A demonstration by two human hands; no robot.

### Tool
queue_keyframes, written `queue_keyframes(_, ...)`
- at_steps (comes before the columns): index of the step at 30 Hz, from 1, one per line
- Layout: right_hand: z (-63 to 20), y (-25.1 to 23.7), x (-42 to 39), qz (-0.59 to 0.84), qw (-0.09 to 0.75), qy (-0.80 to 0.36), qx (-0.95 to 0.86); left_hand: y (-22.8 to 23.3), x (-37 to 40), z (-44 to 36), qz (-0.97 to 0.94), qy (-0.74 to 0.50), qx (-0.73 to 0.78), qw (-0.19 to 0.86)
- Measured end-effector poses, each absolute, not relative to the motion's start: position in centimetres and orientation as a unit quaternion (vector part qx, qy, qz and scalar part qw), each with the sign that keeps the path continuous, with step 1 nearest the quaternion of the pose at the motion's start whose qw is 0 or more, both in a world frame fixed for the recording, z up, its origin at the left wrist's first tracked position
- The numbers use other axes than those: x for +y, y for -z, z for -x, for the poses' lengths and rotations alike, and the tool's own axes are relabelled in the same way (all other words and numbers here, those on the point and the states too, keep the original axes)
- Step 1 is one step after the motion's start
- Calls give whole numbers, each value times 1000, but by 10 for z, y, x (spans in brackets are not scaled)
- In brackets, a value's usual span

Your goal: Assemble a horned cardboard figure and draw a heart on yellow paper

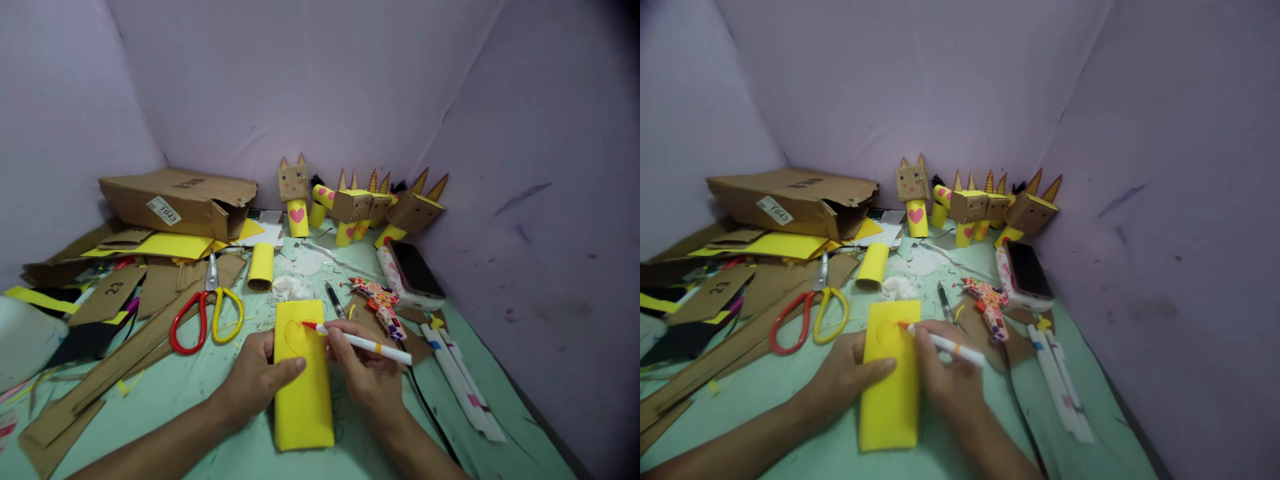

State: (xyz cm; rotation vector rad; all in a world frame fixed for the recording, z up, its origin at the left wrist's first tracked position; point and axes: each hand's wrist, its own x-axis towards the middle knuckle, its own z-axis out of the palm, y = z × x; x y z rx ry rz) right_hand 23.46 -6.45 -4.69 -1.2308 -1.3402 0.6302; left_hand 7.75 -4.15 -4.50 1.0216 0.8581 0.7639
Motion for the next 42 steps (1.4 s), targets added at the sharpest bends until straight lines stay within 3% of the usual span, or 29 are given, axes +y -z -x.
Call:
queue_keyframes(24,-230,38,-62,513,558,-238,-608,42,-42,-78,-463,-335,393,720)
queue_keyframes(42,-230,40,-62,524,543,-284,-592,42,-41,-77,-469,-331,395,718)
